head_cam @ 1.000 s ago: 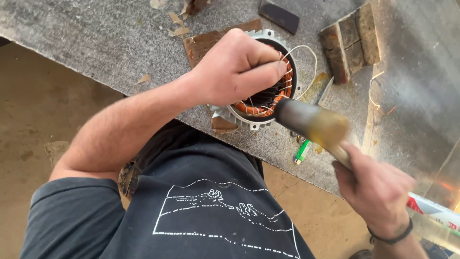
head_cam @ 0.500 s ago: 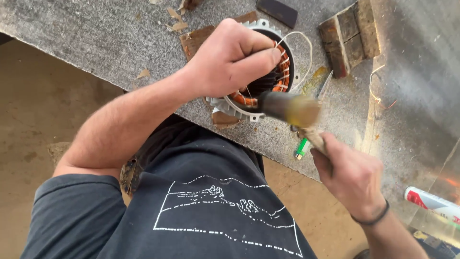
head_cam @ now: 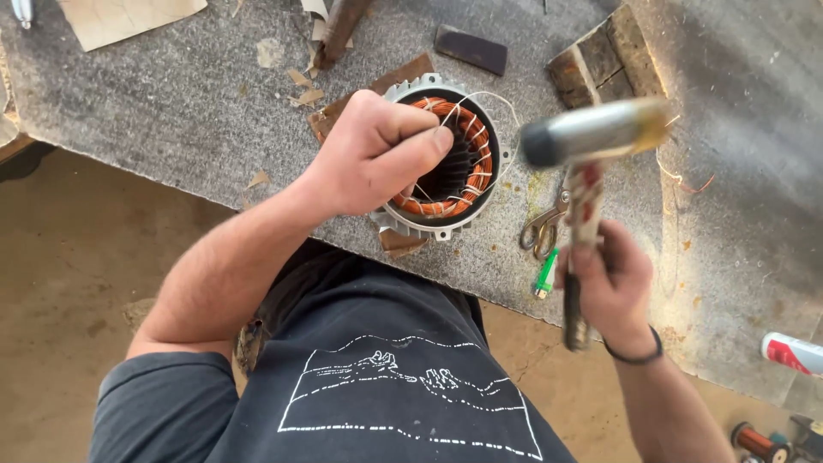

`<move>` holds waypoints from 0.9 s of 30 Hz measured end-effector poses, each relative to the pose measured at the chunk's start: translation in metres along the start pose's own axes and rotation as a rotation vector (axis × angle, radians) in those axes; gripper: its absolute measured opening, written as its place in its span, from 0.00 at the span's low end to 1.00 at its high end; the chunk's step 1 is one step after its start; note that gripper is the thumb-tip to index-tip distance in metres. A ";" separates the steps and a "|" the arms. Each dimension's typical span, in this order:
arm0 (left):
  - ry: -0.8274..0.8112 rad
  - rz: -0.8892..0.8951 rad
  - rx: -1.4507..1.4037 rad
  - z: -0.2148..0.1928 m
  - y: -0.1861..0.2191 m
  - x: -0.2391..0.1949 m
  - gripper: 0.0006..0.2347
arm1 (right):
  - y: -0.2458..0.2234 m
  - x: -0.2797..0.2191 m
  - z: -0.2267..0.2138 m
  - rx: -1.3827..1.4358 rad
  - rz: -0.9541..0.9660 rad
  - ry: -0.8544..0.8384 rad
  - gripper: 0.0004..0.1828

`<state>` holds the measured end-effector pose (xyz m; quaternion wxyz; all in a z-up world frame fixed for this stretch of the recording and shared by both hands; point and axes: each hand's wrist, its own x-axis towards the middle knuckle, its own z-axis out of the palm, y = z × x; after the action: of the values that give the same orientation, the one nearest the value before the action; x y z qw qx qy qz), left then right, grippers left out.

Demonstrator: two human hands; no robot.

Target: The recorder is rewinding or repairing the stator of an electric motor using a hammer and guide wire.

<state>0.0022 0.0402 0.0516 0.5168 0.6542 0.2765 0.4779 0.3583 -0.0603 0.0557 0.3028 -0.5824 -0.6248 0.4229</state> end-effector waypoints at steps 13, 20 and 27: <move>-0.052 -0.067 -0.042 -0.003 0.005 0.004 0.17 | 0.067 0.121 -0.010 -0.300 0.130 0.043 0.18; -0.073 -0.069 -0.044 -0.006 0.007 0.006 0.18 | 0.010 0.176 0.015 -0.798 -0.473 -0.006 0.19; -0.068 -0.060 -0.039 -0.009 0.006 0.004 0.16 | 0.007 0.246 0.068 -1.146 -0.801 -0.027 0.35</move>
<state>-0.0048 0.0456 0.0592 0.5527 0.6513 0.2691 0.4449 0.2682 0.1695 -0.0099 0.0729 -0.3698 -0.9197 -0.1101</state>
